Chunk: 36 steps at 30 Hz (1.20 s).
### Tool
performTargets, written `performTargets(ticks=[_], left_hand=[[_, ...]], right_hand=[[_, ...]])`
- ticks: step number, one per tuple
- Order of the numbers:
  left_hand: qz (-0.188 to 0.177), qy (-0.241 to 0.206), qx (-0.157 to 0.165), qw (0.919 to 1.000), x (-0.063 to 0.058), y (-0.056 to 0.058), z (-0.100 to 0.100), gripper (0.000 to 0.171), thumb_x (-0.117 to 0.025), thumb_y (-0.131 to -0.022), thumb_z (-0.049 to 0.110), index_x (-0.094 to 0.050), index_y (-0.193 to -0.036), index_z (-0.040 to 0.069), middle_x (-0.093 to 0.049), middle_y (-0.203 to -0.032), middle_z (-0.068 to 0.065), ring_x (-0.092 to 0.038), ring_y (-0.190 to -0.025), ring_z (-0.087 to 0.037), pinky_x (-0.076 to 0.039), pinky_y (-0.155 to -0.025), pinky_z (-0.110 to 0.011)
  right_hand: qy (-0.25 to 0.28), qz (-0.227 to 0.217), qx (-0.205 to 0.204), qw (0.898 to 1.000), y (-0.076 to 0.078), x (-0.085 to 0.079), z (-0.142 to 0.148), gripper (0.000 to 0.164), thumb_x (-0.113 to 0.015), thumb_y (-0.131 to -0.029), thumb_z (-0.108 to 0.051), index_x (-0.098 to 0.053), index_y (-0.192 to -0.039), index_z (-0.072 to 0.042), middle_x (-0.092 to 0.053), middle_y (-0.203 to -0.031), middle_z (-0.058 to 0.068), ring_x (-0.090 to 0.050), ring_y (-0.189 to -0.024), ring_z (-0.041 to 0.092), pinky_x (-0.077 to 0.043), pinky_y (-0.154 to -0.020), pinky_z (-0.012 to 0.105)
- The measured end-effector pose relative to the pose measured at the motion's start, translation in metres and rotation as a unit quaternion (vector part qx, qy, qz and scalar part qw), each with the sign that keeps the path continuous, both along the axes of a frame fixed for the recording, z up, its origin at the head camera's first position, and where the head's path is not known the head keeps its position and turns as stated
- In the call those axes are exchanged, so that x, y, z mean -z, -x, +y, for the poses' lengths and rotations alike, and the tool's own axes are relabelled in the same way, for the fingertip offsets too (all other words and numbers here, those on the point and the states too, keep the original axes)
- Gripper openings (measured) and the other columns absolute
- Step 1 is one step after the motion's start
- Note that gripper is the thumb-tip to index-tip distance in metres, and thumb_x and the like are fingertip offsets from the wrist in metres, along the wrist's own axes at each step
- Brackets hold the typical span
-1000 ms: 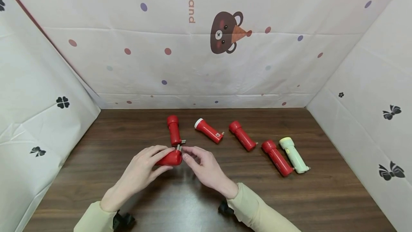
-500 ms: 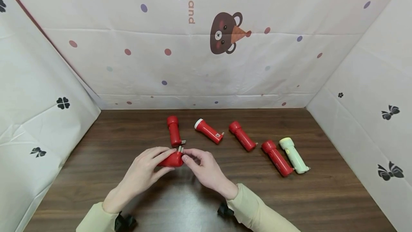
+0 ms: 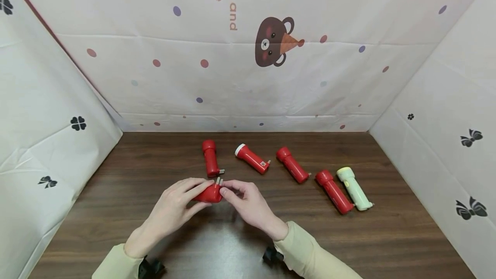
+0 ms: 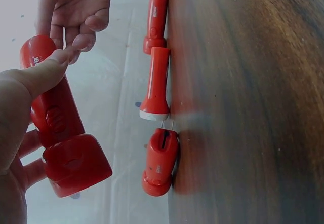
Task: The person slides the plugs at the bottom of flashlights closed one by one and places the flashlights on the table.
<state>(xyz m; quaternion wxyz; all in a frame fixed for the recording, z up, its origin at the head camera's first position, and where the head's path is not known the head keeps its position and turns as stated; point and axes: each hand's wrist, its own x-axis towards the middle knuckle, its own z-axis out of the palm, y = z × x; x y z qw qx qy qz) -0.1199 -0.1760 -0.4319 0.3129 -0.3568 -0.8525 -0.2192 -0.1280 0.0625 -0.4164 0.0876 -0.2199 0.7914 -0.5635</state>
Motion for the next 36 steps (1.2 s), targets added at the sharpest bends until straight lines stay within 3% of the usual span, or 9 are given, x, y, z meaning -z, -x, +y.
performTargets(ticks=[6,11,15,23,28,32,36], left_hand=[[-0.001,0.01,0.002,0.9999,-0.0015,-0.0005,-0.0002,0.046,-0.077,-0.091,0.044,-0.073,-0.129,0.019,-0.076,-0.117,0.0,-0.074,-0.101,-0.018,-0.063,-0.091,-0.045],[0.006,0.012,0.007,0.9999,-0.0035,-0.0002,0.0,0.06,-0.095,-0.074,0.027,-0.073,-0.129,0.019,-0.076,-0.117,0.0,-0.074,-0.103,-0.018,-0.063,-0.093,-0.049],[0.009,0.016,0.009,0.9998,-0.0048,-0.0003,0.0006,0.071,-0.099,-0.062,0.016,-0.073,-0.128,0.019,-0.077,-0.117,0.0,-0.074,-0.105,-0.018,-0.063,-0.094,-0.048],[0.004,0.013,0.026,0.9996,-0.0055,-0.0018,0.0006,0.079,-0.1,-0.058,0.009,-0.072,-0.132,0.016,-0.077,-0.122,-0.004,-0.075,-0.108,-0.02,-0.061,-0.095,-0.033],[0.001,-0.001,0.037,0.9993,-0.0059,-0.0035,0.0004,0.079,-0.098,-0.062,0.008,-0.07,-0.135,0.011,-0.077,-0.125,-0.007,-0.075,-0.111,-0.023,-0.052,-0.111,-0.02],[-0.008,-0.007,0.039,0.9992,-0.0065,-0.0048,-0.0008,0.068,-0.096,-0.069,0.013,-0.071,-0.132,0.011,-0.077,-0.125,-0.006,-0.074,-0.112,-0.023,-0.044,-0.117,-0.013],[-0.016,-0.005,0.041,0.999,-0.0057,-0.0047,-0.0024,0.047,-0.085,-0.086,0.026,-0.073,-0.129,0.013,-0.075,-0.125,-0.004,-0.072,-0.113,-0.021,-0.046,-0.114,-0.012]], right_hand=[[0.0,-0.021,-0.007,1.0,0.0012,-0.0013,0.0027,0.031,-0.063,-0.106,-0.022,-0.073,-0.127,-0.002,-0.079,-0.114,0.017,-0.071,-0.083,0.021,-0.062,-0.076,0.025],[0.024,-0.059,-0.02,0.998,0.0023,-0.0022,0.0043,0.031,-0.064,-0.105,-0.02,-0.072,-0.128,0.0,-0.077,-0.115,0.021,-0.071,-0.086,0.022,-0.066,-0.082,0.043],[0.044,-0.086,-0.029,0.995,0.0041,-0.0011,0.0055,0.031,-0.064,-0.105,-0.018,-0.072,-0.127,0.002,-0.076,-0.115,0.025,-0.07,-0.087,0.015,-0.066,-0.083,0.043],[0.058,-0.109,-0.034,0.992,0.0041,-0.0019,0.0084,0.031,-0.065,-0.103,-0.015,-0.072,-0.126,0.004,-0.074,-0.116,0.028,-0.067,-0.083,0.002,-0.066,-0.084,0.039],[0.067,-0.118,-0.034,0.99,0.004,-0.0026,0.0086,0.031,-0.066,-0.103,-0.016,-0.072,-0.125,0.005,-0.073,-0.115,0.03,-0.067,-0.083,0.003,-0.064,-0.082,0.032],[0.075,-0.118,-0.039,0.989,0.0037,-0.0029,0.0071,0.031,-0.066,-0.103,-0.016,-0.072,-0.124,0.005,-0.073,-0.114,0.03,-0.067,-0.083,0.005,-0.063,-0.081,0.03],[0.08,-0.115,-0.041,0.989,0.0029,-0.0029,0.0061,0.029,-0.067,-0.102,-0.014,-0.073,-0.122,0.006,-0.073,-0.112,0.028,-0.066,-0.082,0.003,-0.063,-0.08,0.029]])
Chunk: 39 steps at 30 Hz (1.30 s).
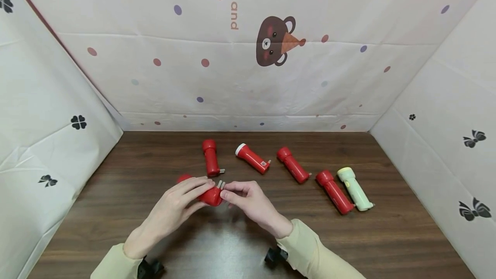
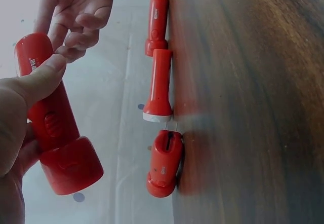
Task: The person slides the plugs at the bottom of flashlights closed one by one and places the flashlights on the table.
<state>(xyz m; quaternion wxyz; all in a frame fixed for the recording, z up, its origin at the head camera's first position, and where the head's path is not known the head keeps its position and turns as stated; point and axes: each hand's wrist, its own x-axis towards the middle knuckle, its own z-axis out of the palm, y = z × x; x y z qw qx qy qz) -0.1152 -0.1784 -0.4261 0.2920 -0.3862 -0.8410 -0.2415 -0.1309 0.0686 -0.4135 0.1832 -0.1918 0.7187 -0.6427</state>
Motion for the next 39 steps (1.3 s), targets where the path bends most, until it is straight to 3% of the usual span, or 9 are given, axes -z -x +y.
performTargets(ticks=[3,6,9,13,15,21,25,32,39], left_hand=[[0.0,0.003,0.001,1.0,0.0009,0.0003,-0.0006,0.04,-0.065,-0.099,0.039,-0.074,-0.128,0.014,-0.073,-0.124,-0.004,-0.07,-0.112,-0.019,-0.05,-0.109,-0.014],[0.001,0.001,0.008,1.0,0.0013,0.0006,-0.0008,0.042,-0.056,-0.103,0.042,-0.074,-0.128,0.014,-0.072,-0.122,-0.003,-0.069,-0.11,-0.018,-0.053,-0.104,-0.016],[0.003,0.0,0.014,0.9999,0.001,0.0008,-0.0008,0.041,-0.053,-0.104,0.042,-0.073,-0.128,0.015,-0.072,-0.121,-0.002,-0.07,-0.109,-0.017,-0.054,-0.103,-0.017],[0.004,0.003,0.016,0.9999,-0.0008,-0.0001,-0.0012,0.043,-0.048,-0.107,0.042,-0.073,-0.128,0.015,-0.072,-0.121,-0.001,-0.07,-0.11,-0.017,-0.053,-0.104,-0.017],[0.007,0.005,0.015,0.9999,-0.0015,-0.0003,-0.0013,0.044,-0.046,-0.107,0.042,-0.074,-0.127,0.014,-0.072,-0.121,-0.001,-0.07,-0.11,-0.017,-0.054,-0.103,-0.019],[0.01,0.01,0.019,0.9997,-0.0007,0.0,-0.0008,0.043,-0.047,-0.108,0.042,-0.073,-0.127,0.014,-0.072,-0.12,0.0,-0.069,-0.11,-0.016,-0.054,-0.102,-0.02],[0.014,0.015,0.019,0.9996,0.0003,-0.0002,0.0005,0.043,-0.046,-0.108,0.042,-0.073,-0.127,0.014,-0.072,-0.121,0.0,-0.069,-0.11,-0.016,-0.053,-0.102,-0.02],[0.017,0.017,0.017,0.9996,-0.0016,-0.0004,0.0004,0.044,-0.044,-0.109,0.041,-0.073,-0.127,0.014,-0.072,-0.121,0.001,-0.069,-0.111,-0.015,-0.051,-0.106,-0.018],[0.022,0.02,0.019,0.9994,-0.0034,0.0007,0.0009,0.044,-0.043,-0.11,0.041,-0.073,-0.126,0.014,-0.071,-0.121,0.0,-0.068,-0.111,-0.015,-0.05,-0.106,-0.018]], right_hand=[[0.003,-0.002,0.002,1.0,-0.0004,0.0001,-0.0004,0.028,-0.067,-0.101,-0.013,-0.073,-0.12,0.006,-0.074,-0.11,0.023,-0.066,-0.081,0.0,-0.062,-0.078,0.026],[0.008,-0.007,0.004,1.0,-0.0004,0.0005,-0.0007,0.028,-0.068,-0.101,-0.013,-0.073,-0.12,0.007,-0.075,-0.107,0.017,-0.066,-0.081,0.0,-0.061,-0.078,0.025],[0.011,-0.011,0.006,1.0,-0.0005,0.001,-0.0008,0.027,-0.069,-0.1,-0.013,-0.074,-0.119,0.007,-0.075,-0.105,0.013,-0.066,-0.08,0.001,-0.061,-0.078,0.025],[0.019,-0.01,0.005,1.0,-0.0003,0.0028,-0.0019,0.028,-0.069,-0.1,-0.012,-0.073,-0.117,0.01,-0.075,-0.105,0.021,-0.067,-0.08,0.0,-0.061,-0.078,0.025],[0.023,-0.009,0.004,1.0,-0.0004,0.0034,-0.0025,0.028,-0.069,-0.1,-0.011,-0.073,-0.117,0.011,-0.075,-0.105,0.022,-0.068,-0.08,0.0,-0.062,-0.078,0.026],[0.027,-0.015,0.005,1.0,-0.0015,0.0025,-0.0029,0.027,-0.07,-0.099,-0.011,-0.074,-0.118,0.008,-0.075,-0.102,0.005,-0.068,-0.081,0.001,-0.061,-0.078,0.026],[0.023,-0.021,0.006,1.0,-0.0014,0.0034,-0.0019,0.028,-0.071,-0.099,-0.012,-0.074,-0.119,0.007,-0.076,-0.104,0.007,-0.068,-0.082,0.003,-0.062,-0.079,0.026],[0.037,-0.024,0.004,0.999,-0.001,0.0019,-0.0029,0.029,-0.071,-0.098,-0.011,-0.073,-0.12,0.009,-0.072,-0.095,-0.013,-0.067,-0.081,0.002,-0.061,-0.077,0.024],[0.037,-0.018,0.003,0.999,-0.0009,0.0002,-0.0024,0.028,-0.071,-0.098,-0.01,-0.074,-0.117,0.01,-0.072,-0.095,-0.009,-0.067,-0.082,0.006,-0.06,-0.077,0.023]])
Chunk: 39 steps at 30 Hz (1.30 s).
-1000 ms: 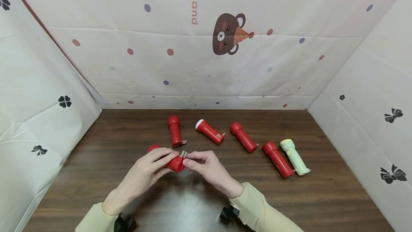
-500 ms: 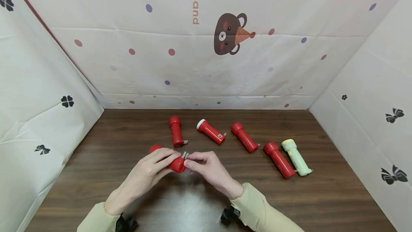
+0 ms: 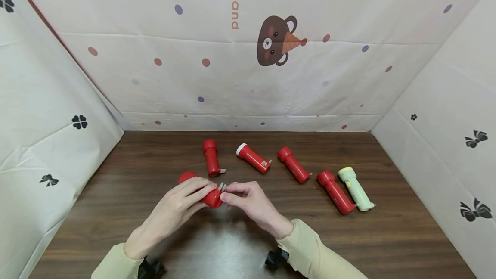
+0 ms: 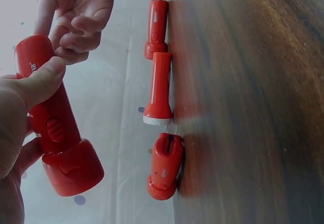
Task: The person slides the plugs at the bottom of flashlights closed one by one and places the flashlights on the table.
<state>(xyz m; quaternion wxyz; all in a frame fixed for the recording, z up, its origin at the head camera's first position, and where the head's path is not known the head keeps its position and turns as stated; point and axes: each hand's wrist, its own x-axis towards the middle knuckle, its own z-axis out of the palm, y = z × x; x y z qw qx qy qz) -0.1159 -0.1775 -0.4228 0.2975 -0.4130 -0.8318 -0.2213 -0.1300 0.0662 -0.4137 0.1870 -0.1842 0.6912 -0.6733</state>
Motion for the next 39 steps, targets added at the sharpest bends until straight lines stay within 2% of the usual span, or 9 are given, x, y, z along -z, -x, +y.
performTargets(ticks=[11,22,31,37,39], left_hand=[[0.007,0.001,0.002,1.0,-0.0007,0.0003,0.0004,0.045,-0.042,-0.11,0.041,-0.073,-0.127,0.013,-0.072,-0.122,-0.002,-0.068,-0.112,-0.018,-0.045,-0.113,-0.017],[0.006,0.001,0.007,1.0,-0.0007,0.0009,0.0001,0.044,-0.043,-0.11,0.04,-0.073,-0.126,0.013,-0.072,-0.122,-0.001,-0.068,-0.112,-0.017,-0.046,-0.112,-0.017],[-0.002,-0.002,0.014,0.9999,-0.0005,0.0003,-0.0005,0.041,-0.047,-0.109,0.041,-0.074,-0.127,0.015,-0.071,-0.122,0.001,-0.067,-0.111,-0.016,-0.048,-0.11,-0.018],[0.002,-0.004,0.015,0.9999,-0.0013,0.0006,0.0004,0.042,-0.045,-0.11,0.04,-0.074,-0.126,0.015,-0.072,-0.122,0.0,-0.067,-0.112,-0.017,-0.045,-0.113,-0.017],[0.003,-0.003,0.016,0.9999,-0.0016,0.0007,0.0006,0.042,-0.045,-0.11,0.04,-0.074,-0.126,0.015,-0.072,-0.122,0.0,-0.067,-0.112,-0.018,-0.044,-0.114,-0.016]], right_hand=[[0.008,-0.007,-0.003,1.0,-0.0005,-0.0014,0.0,0.029,-0.072,-0.098,-0.011,-0.073,-0.117,0.011,-0.072,-0.095,-0.013,-0.066,-0.082,0.004,-0.059,-0.077,0.022],[0.008,-0.014,0.001,1.0,-0.0012,-0.0025,-0.0003,0.034,-0.075,-0.098,-0.017,-0.073,-0.118,0.011,-0.074,-0.099,-0.006,-0.067,-0.082,0.004,-0.06,-0.078,0.022],[-0.002,-0.02,0.0,1.0,-0.0028,-0.0035,0.0002,0.031,-0.074,-0.097,-0.013,-0.074,-0.118,0.009,-0.072,-0.094,-0.013,-0.067,-0.081,0.006,-0.057,-0.077,0.02],[0.0,-0.02,0.002,1.0,-0.0027,-0.0035,0.0004,0.032,-0.075,-0.097,-0.014,-0.074,-0.119,0.009,-0.074,-0.097,-0.008,-0.067,-0.081,0.005,-0.058,-0.078,0.021],[-0.001,-0.02,0.003,1.0,-0.0025,-0.0035,0.0005,0.031,-0.075,-0.096,-0.012,-0.074,-0.119,0.008,-0.076,-0.101,-0.002,-0.067,-0.082,0.005,-0.058,-0.078,0.021]])
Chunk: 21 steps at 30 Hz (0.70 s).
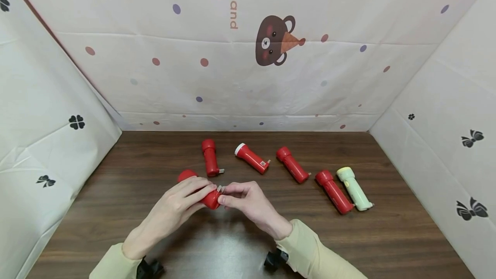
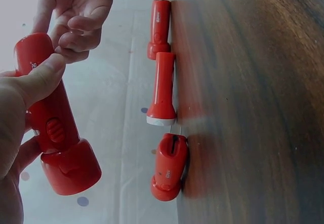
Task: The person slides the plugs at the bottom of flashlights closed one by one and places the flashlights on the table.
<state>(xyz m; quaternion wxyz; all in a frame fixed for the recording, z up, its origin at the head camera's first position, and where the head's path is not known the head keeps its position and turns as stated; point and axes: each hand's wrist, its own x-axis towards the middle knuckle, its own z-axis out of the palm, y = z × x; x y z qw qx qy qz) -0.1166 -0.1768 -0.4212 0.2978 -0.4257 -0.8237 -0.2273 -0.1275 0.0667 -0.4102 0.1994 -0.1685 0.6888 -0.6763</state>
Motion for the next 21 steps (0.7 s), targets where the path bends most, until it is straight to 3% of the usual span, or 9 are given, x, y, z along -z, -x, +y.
performTargets(ticks=[6,21], left_hand=[[-0.004,0.001,0.001,1.0,-0.0008,-0.0002,-0.0001,0.042,-0.046,-0.109,0.041,-0.074,-0.126,0.015,-0.072,-0.122,-0.001,-0.067,-0.113,-0.018,-0.043,-0.116,-0.015],[-0.007,0.003,0.003,1.0,-0.0015,0.0007,-0.0002,0.041,-0.048,-0.108,0.041,-0.074,-0.127,0.016,-0.072,-0.124,0.0,-0.067,-0.114,-0.018,-0.043,-0.116,-0.015]], right_hand=[[-0.005,0.005,0.003,1.0,-0.0002,-0.0008,-0.0003,0.031,-0.077,-0.095,-0.01,-0.075,-0.121,0.006,-0.076,-0.119,0.023,-0.067,-0.088,0.004,-0.056,-0.076,0.019],[-0.008,0.017,0.006,1.0,-0.0009,-0.0008,-0.0006,0.03,-0.078,-0.094,-0.009,-0.076,-0.121,0.004,-0.074,-0.122,0.029,-0.067,-0.095,0.005,-0.056,-0.078,0.018]])
